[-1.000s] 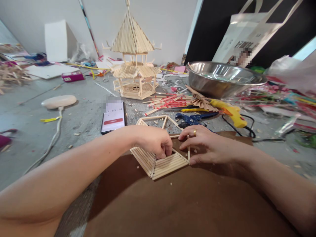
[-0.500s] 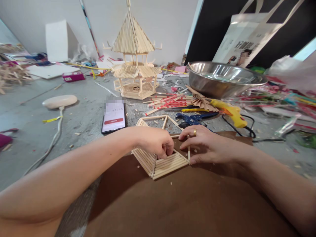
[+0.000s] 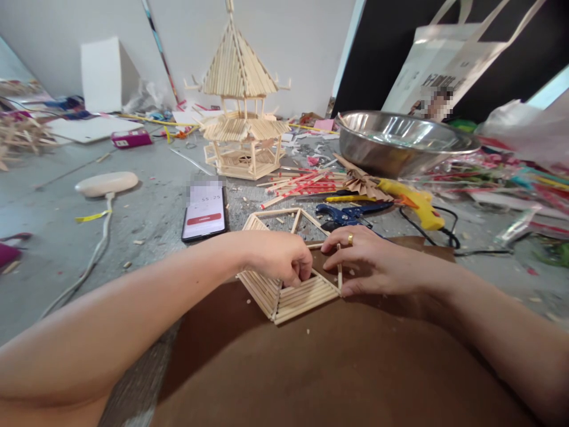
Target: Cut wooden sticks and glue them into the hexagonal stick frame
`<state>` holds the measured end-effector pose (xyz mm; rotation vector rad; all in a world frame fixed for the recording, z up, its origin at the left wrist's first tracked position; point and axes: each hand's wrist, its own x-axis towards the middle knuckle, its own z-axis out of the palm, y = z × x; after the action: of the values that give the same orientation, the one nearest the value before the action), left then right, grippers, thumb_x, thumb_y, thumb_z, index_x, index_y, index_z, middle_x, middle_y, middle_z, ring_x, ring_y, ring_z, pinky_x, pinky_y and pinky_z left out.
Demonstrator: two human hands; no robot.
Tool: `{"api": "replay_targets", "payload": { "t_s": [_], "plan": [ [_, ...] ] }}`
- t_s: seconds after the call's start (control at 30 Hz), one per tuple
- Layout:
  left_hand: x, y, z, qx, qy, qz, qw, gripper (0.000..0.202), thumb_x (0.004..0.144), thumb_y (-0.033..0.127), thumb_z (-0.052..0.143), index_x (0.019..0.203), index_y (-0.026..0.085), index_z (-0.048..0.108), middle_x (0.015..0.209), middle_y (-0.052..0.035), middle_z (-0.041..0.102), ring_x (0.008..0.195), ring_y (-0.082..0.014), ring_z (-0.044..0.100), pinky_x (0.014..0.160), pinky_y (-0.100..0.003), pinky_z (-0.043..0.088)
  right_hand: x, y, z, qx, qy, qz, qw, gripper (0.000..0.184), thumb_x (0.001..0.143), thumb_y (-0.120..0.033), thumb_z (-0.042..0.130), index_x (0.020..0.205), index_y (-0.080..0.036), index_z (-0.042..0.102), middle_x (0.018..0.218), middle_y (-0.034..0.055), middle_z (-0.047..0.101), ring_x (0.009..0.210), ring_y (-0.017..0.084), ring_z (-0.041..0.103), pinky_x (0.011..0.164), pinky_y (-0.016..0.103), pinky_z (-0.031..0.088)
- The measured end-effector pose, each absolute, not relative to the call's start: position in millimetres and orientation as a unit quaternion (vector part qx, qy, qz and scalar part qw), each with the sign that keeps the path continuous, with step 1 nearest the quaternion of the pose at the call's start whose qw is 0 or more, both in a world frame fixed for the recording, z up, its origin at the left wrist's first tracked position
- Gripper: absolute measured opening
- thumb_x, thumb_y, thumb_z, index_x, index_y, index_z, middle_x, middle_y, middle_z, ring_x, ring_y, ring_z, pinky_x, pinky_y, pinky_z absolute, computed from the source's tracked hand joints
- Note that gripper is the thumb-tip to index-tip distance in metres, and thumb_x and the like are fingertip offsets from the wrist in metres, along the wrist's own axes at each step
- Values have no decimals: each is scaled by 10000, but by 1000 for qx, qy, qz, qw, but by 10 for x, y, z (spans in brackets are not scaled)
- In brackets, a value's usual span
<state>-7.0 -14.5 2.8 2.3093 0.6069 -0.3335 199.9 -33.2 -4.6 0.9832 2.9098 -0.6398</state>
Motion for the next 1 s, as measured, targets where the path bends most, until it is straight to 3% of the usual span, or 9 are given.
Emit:
{"api": "replay_targets", "payload": {
  "t_s": [0.63,0.83,1.0],
  "plan": [
    [-99,-114,108,893,209,-159,366,263,661,194,511,909,134,576,802,-20,615,650,-86,521,580,-172,380,1993,-336,-17,317,926,-207,-2,383,652,-494,498,920,-239,602,1058,69,465,1041,226,359,869,391,253],
    [-127,-72,132,887,213,-143,383,280,670,153,476,935,157,567,864,-12,611,717,-85,526,634,-173,384,1876,-480,61,296,937,-166,-87,218,744,-340,453,858,-247,614,922,37,546,933,162,435,829,324,293],
    [-126,-15,99,903,297,-42,307,224,672,176,455,859,171,579,840,-3,608,703,-94,519,621,-193,371,1620,-632,23,294,937,-133,-131,221,781,-270,410,831,-211,616,833,36,592,839,143,470,772,308,308]
  ]
}}
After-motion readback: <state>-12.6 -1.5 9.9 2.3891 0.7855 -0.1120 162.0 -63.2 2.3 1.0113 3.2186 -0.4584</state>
